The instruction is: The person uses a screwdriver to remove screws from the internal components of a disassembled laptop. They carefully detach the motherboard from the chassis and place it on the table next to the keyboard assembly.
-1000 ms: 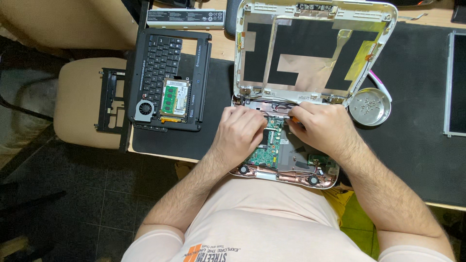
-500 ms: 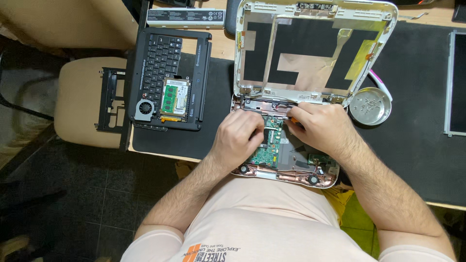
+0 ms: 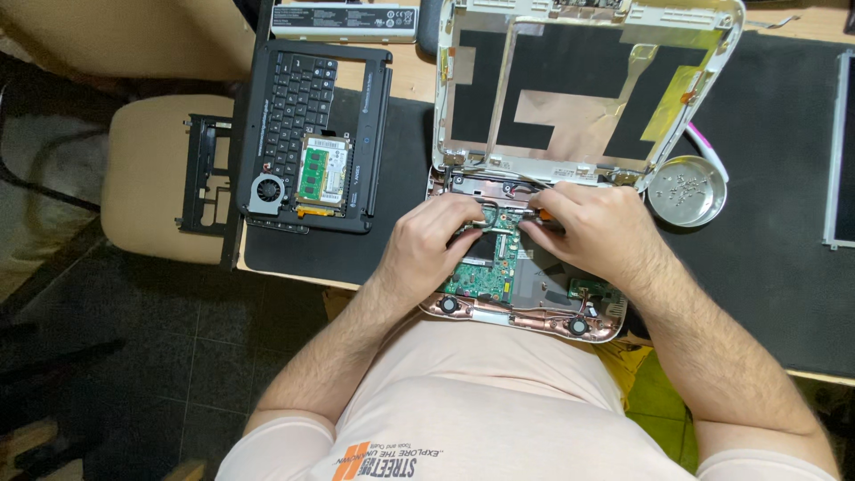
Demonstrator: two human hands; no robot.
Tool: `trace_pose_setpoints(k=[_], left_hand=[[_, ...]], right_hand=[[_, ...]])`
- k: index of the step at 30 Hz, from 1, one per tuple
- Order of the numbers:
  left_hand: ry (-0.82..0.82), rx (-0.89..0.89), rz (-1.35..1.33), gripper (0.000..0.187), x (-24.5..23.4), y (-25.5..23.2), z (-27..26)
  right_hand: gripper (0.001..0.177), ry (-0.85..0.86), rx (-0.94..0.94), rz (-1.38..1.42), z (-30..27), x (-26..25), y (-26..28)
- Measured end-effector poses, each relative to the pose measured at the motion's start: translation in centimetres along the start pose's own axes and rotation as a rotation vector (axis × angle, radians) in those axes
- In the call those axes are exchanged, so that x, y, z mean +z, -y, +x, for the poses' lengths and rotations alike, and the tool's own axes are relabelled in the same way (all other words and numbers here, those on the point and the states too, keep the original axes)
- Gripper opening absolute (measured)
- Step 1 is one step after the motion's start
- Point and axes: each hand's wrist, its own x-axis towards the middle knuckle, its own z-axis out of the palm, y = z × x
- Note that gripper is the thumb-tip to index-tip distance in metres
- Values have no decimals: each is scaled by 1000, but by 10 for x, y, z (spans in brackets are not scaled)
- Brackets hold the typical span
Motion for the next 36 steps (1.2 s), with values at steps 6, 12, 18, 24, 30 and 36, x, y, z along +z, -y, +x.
trace_pose_setpoints(k=[6, 12, 18, 24, 30, 36], left_hand=[[-98, -51, -69, 25, -17, 8, -21], [-271, -106, -65, 9, -33, 8, -58], [-106, -41, -25, 24, -44, -16, -59], [33, 69, 91, 25, -34, -18, -68], [170, 125, 143, 9, -17, -34, -57], [176, 93, 129, 6, -10, -36, -52]], right_hand=[[25, 49, 106, 363, -7, 10, -15], [26, 109, 111, 580, -10, 13, -17], [16, -22, -44, 727, -5, -49, 12], [46, -292, 431, 1129, -73, -28, 44], [23, -326, 434, 1035, -96, -20, 80], [14, -229, 315, 934, -82, -10, 88]])
